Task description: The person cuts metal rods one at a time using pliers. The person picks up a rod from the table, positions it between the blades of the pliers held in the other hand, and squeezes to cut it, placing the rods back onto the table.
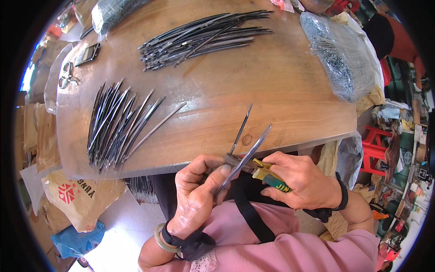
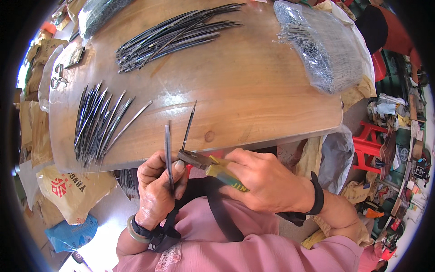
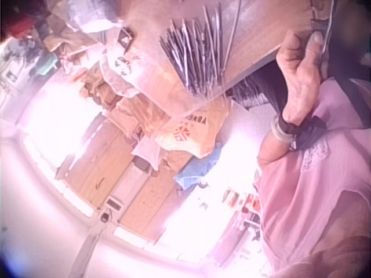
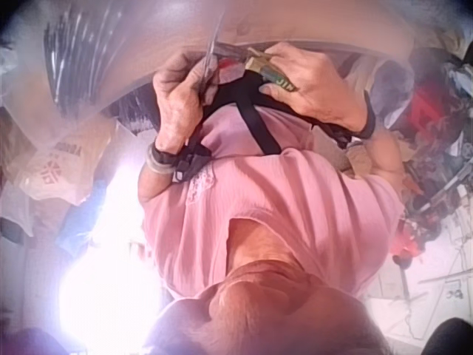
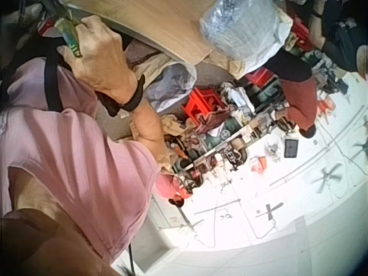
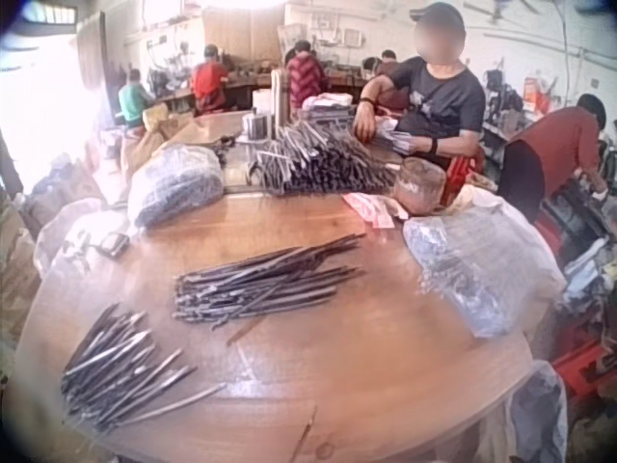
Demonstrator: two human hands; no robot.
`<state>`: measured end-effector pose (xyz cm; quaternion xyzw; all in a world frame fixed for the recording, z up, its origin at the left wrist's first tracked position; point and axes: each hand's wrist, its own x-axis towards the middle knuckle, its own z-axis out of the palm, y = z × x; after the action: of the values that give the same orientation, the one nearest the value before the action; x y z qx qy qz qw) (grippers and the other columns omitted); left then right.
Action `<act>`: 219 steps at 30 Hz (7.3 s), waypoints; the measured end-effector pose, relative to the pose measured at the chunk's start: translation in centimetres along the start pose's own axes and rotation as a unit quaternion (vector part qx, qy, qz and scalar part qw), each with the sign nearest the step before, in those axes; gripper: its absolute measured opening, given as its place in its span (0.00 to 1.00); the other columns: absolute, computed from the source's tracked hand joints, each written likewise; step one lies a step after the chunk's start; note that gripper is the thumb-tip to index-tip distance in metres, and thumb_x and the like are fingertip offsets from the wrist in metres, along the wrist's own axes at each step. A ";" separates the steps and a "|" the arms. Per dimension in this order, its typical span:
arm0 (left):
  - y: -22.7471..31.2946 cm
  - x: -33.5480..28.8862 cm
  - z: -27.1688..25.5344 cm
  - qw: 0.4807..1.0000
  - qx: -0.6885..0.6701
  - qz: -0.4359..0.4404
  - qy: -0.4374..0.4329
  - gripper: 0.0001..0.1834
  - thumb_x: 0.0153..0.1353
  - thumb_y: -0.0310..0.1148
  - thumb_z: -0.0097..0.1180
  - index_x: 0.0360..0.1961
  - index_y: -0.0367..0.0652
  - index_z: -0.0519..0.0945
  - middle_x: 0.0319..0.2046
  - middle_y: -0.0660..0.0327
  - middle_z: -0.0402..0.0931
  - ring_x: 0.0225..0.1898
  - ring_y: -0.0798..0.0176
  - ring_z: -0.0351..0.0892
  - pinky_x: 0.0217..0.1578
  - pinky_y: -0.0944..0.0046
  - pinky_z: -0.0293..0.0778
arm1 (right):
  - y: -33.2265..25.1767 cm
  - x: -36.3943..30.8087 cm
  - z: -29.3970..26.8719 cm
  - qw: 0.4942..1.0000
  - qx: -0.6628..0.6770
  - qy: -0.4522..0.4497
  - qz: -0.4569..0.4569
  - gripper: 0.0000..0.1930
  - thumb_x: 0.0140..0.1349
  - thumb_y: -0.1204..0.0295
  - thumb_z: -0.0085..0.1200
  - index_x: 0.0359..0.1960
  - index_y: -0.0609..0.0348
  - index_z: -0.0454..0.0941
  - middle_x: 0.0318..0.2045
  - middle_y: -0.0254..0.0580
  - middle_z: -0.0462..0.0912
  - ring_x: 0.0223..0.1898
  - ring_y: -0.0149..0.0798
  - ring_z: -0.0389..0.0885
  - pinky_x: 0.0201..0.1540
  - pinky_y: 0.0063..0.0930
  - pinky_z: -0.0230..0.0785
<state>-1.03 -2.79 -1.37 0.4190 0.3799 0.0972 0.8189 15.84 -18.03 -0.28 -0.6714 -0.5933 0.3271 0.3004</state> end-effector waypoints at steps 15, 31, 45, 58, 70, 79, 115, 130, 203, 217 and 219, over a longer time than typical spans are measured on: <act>-3.0 -0.5 0.0 0.887 -0.318 -0.288 -0.171 0.08 0.65 0.31 0.56 0.40 0.37 0.78 0.17 0.60 0.67 0.11 0.71 0.57 0.14 0.70 0.51 | 0.8 -0.4 0.0 0.845 0.428 0.190 0.259 0.15 0.63 0.65 0.58 0.42 0.67 0.80 0.47 0.46 0.79 0.43 0.36 0.79 0.43 0.28 0.71; -4.4 -1.2 0.8 0.877 -0.338 -0.312 -0.140 0.08 0.66 0.35 0.55 0.41 0.43 0.74 0.21 0.53 0.73 0.10 0.66 0.62 0.11 0.68 0.55 | 1.3 0.6 2.0 0.790 0.530 0.210 0.225 0.11 0.63 0.69 0.59 0.40 0.65 0.79 0.39 0.41 0.80 0.38 0.32 0.80 0.36 0.24 0.72; -2.9 -2.1 0.2 0.954 -0.157 -0.254 0.009 0.09 0.69 0.31 0.45 0.44 0.36 0.72 0.30 0.46 0.78 0.20 0.52 0.78 0.18 0.60 0.75 | 1.0 0.8 2.3 0.793 0.516 0.223 0.234 0.10 0.63 0.70 0.59 0.40 0.65 0.79 0.42 0.43 0.80 0.38 0.34 0.81 0.37 0.25 0.73; -1.8 -3.8 -3.9 0.945 -0.156 -0.245 -0.149 0.20 0.57 0.18 0.56 0.52 0.27 0.74 0.40 0.44 0.81 0.38 0.47 0.84 0.40 0.53 0.82 | 1.2 0.5 2.6 0.777 0.537 0.231 0.233 0.11 0.63 0.70 0.58 0.41 0.65 0.78 0.43 0.43 0.80 0.40 0.35 0.81 0.37 0.26 0.73; 0.7 -3.7 -1.1 0.961 -0.054 -0.255 -0.093 0.21 0.51 0.09 0.43 0.47 0.28 0.76 0.36 0.46 0.81 0.28 0.59 0.81 0.24 0.67 0.77 | 0.9 0.6 2.8 0.781 0.531 0.238 0.226 0.09 0.63 0.72 0.59 0.40 0.63 0.78 0.44 0.46 0.79 0.40 0.37 0.81 0.37 0.27 0.74; -2.5 -4.0 -0.7 0.980 -0.100 -0.173 -0.006 0.06 0.60 0.25 0.60 0.31 0.35 0.75 0.23 0.54 0.75 0.12 0.72 0.61 0.11 0.73 0.52 | 0.7 0.1 3.3 0.758 0.560 0.267 0.199 0.07 0.62 0.73 0.59 0.35 0.65 0.80 0.44 0.40 0.78 0.32 0.27 0.76 0.37 0.22 0.68; -2.2 -3.8 -1.0 0.979 -0.033 -0.198 -0.022 0.05 0.59 0.21 0.60 0.30 0.33 0.75 0.23 0.51 0.77 0.12 0.73 0.62 0.11 0.74 0.52 | 0.1 1.4 -0.2 0.991 -0.112 0.040 -0.067 0.12 0.44 0.75 0.64 0.30 0.67 0.78 0.40 0.48 0.74 0.41 0.46 0.75 0.52 0.45 0.60; -0.3 -3.3 -1.0 0.967 0.001 -0.232 -0.103 0.09 0.61 0.18 0.55 0.44 0.28 0.78 0.30 0.55 0.79 0.25 0.69 0.75 0.25 0.70 0.69 | 0.7 0.2 -0.1 0.996 -0.042 0.036 -0.072 0.08 0.45 0.80 0.53 0.29 0.71 0.76 0.39 0.55 0.74 0.33 0.55 0.77 0.37 0.41 0.72; 10.8 12.9 -1.0 0.533 0.735 0.410 0.088 0.10 0.57 0.27 0.57 0.39 0.35 0.77 0.33 0.50 0.74 0.35 0.39 0.76 0.34 0.45 0.70 | 1.3 2.5 -13.9 0.823 -0.298 0.476 -0.089 0.09 0.49 0.81 0.60 0.33 0.67 0.76 0.41 0.54 0.77 0.36 0.49 0.80 0.39 0.31 0.72; 7.6 2.9 -1.3 0.986 0.146 0.023 0.079 0.09 0.64 0.30 0.58 0.38 0.34 0.79 0.20 0.60 0.75 0.10 0.72 0.63 0.09 0.73 0.54 | 1.9 -8.1 -9.5 0.733 0.257 0.621 0.105 0.07 0.60 0.77 0.56 0.38 0.67 0.78 0.46 0.45 0.77 0.38 0.35 0.74 0.39 0.28 0.69; 5.5 1.2 -1.9 0.998 -0.004 -0.047 0.048 0.09 0.64 0.31 0.57 0.39 0.34 0.78 0.23 0.58 0.76 0.10 0.69 0.64 0.08 0.71 0.56 | 3.7 -8.5 -8.2 0.657 0.492 0.562 0.106 0.07 0.59 0.76 0.58 0.39 0.64 0.78 0.45 0.45 0.76 0.38 0.36 0.73 0.36 0.28 0.68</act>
<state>-0.68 2.42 1.48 0.3923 0.4378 0.0800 0.8050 23.88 -27.05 2.45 -0.5401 0.0114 0.1608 0.8261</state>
